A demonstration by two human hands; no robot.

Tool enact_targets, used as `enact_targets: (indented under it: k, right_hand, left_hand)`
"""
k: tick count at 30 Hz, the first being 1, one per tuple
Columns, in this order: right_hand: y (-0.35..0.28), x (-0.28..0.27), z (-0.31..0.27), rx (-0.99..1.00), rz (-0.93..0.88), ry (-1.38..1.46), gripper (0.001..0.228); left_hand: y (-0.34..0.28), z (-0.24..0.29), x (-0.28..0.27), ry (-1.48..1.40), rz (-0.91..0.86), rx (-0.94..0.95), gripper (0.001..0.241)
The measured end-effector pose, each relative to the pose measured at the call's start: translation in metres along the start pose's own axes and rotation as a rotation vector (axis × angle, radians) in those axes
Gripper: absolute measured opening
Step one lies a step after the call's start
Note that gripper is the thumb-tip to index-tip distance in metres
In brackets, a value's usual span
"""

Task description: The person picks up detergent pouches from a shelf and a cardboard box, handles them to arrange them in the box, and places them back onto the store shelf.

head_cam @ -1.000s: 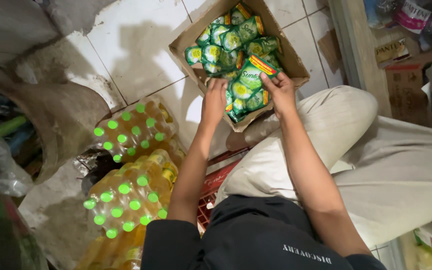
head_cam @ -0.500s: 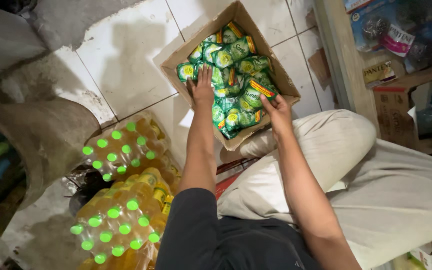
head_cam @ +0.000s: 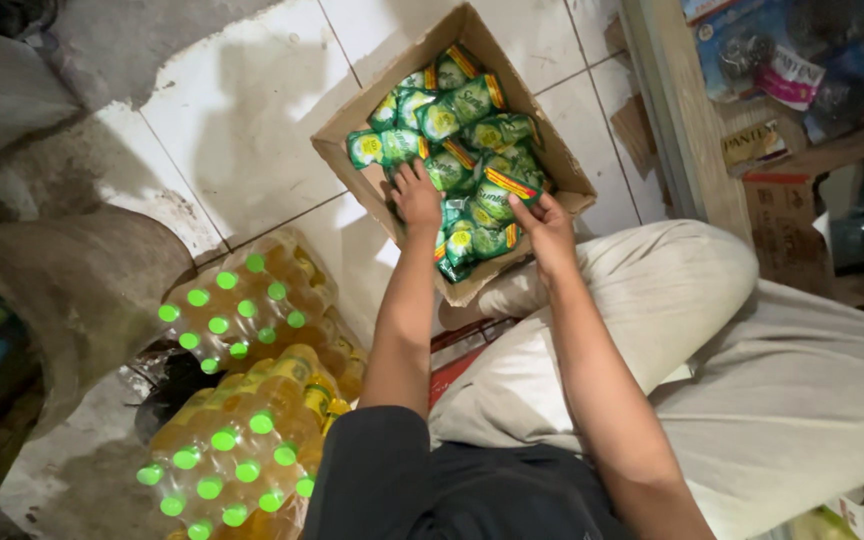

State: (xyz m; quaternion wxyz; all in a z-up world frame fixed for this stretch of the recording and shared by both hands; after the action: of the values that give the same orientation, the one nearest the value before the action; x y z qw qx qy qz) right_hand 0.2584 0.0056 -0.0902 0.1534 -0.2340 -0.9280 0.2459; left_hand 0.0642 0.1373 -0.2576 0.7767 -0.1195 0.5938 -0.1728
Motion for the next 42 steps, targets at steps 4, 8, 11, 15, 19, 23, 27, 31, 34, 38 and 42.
enact_targets:
  k: [4,8,11,15,19,23,27,31,34,38,42]
  right_hand:
    - [-0.001,-0.007,-0.003,-0.019,0.024,-0.016,0.030]
    - [-0.007,-0.016,-0.011,-0.063,0.064,0.022,0.029]
    - [-0.017,-0.018,-0.023,-0.111,0.079,0.081,0.028]
    - [-0.035,-0.013,-0.057,-0.229,0.072,0.110,0.027]
    - [-0.066,-0.009,-0.104,-0.308,0.001,0.155,0.028]
    - [-0.104,-0.018,-0.167,-0.375,0.037,0.199,0.025]
    - [-0.159,-0.031,-0.242,-0.569,0.080,0.146,0.024]
    - [-0.216,-0.051,-0.297,-0.697,0.175,0.145,0.022]
    - [-0.266,-0.076,-0.322,-0.786,0.249,0.104,0.020]
    - [-0.318,-0.115,-0.348,-0.870,0.343,0.045,0.016]
    - [-0.370,-0.154,-0.355,-0.865,0.597,-0.190,0.012]
  left_hand:
    - [0.005,-0.009,0.003,-0.156,-0.155,-0.043,0.089]
    - [0.002,-0.004,-0.011,-0.372,-0.067,0.010,0.058]
    - [-0.013,0.004,-0.025,-0.794,-0.029,0.121,0.036]
    - [-0.042,0.040,-0.070,-1.195,-0.162,0.266,0.036]
    - [-0.105,0.109,-0.152,-1.392,-0.300,0.377,0.036]
    - [-0.157,0.170,-0.221,-1.472,-0.451,0.505,0.031]
    - [-0.206,0.231,-0.299,-1.376,-0.465,0.773,0.026]
    - [-0.263,0.285,-0.365,-1.388,-0.452,0.851,0.022]
    - [-0.300,0.312,-0.392,-1.322,-0.381,0.851,0.019]
    - [-0.342,0.356,-0.422,-1.201,-0.242,1.005,0.021]
    - [-0.377,0.401,-0.418,-1.345,-0.395,1.041,0.023]
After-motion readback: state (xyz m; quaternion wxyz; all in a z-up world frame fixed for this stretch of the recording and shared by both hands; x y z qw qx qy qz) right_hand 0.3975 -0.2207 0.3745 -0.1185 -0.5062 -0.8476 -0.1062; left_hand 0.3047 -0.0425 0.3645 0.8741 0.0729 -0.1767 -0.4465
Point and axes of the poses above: each hand's wrist, its own y-axis towards the middle knuckle, its own x-axis out of the palm, z = x × y, the point moved 10 cm from there along y, towards the middle knuckle, and after that the axes turned 4 degrees about -z, right-handed, at the moved point
